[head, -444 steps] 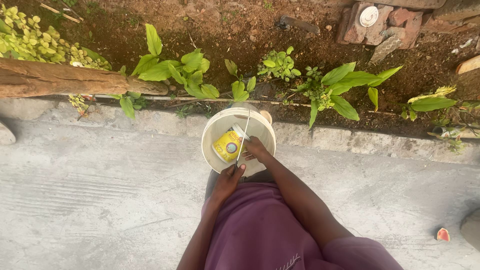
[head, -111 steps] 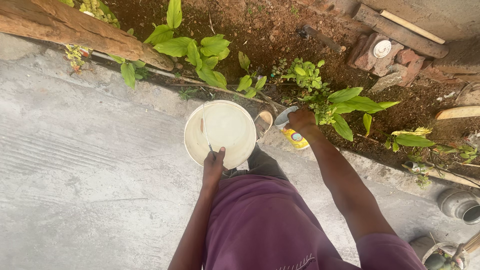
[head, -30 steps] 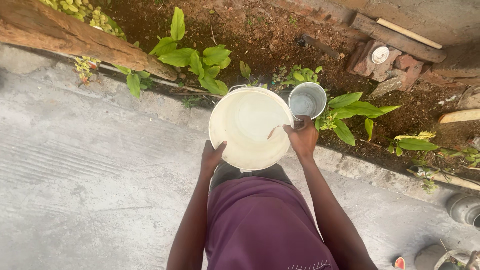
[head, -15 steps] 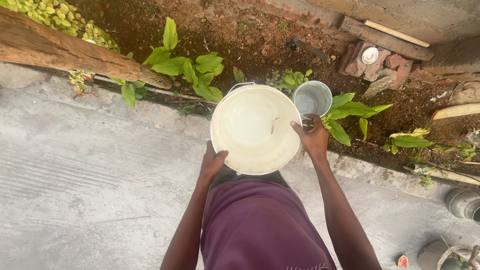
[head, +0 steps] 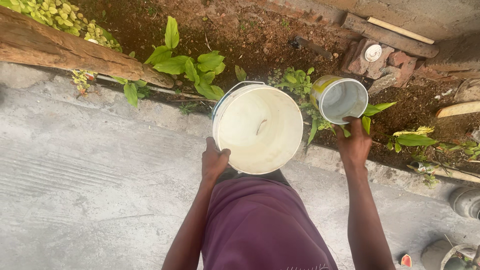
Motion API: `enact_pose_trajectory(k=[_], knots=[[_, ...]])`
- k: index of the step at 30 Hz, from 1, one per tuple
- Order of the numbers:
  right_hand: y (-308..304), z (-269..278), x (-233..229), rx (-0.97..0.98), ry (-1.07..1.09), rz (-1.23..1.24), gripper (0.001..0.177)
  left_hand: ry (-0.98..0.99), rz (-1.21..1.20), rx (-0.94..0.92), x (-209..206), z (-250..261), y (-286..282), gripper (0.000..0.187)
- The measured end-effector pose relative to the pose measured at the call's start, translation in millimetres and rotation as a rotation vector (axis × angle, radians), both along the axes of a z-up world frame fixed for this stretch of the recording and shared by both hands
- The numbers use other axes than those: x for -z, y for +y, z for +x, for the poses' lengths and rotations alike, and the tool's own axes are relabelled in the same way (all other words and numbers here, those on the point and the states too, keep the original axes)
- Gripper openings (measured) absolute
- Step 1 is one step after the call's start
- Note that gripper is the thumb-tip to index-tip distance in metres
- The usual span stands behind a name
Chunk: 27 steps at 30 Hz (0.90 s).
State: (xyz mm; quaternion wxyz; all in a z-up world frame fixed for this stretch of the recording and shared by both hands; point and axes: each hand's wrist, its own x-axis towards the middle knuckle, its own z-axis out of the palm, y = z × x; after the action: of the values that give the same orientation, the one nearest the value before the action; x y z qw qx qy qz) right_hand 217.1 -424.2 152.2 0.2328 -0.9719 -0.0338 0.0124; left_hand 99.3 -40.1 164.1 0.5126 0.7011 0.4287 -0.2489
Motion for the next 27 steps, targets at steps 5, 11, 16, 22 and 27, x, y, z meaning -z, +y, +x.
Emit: enact_pose_trajectory(k=[5, 11, 16, 22, 27], knots=[[25.8, -12.7, -40.3, -0.092, -0.208, 0.146, 0.038, -0.039, 0.016, 0.026, 9.0, 0.2, -6.4, 0.046], [103.7, -48.8, -5.0, 0.027, 0.38, 0.528, 0.026, -0.057, -0.146, -0.143, 2.1, -0.2, -13.6, 0.043], [158.8, -51.7, 82.8, 0.321, 0.815, 1.035, 0.034, -0.227, -0.019, -0.049, 25.9, -24.3, -16.9, 0.042], [179.8, -50.5, 151.2, 0.779, 1.242, 1.275, 0.048, -0.351, 0.037, -0.031, 29.3, -37.4, -21.1, 0.043], [182.4, -48.4, 187.1, 0.803, 1.263, 1.173, 0.051, -0.198, 0.051, -0.008, 20.6, -42.4, -21.3, 0.041]])
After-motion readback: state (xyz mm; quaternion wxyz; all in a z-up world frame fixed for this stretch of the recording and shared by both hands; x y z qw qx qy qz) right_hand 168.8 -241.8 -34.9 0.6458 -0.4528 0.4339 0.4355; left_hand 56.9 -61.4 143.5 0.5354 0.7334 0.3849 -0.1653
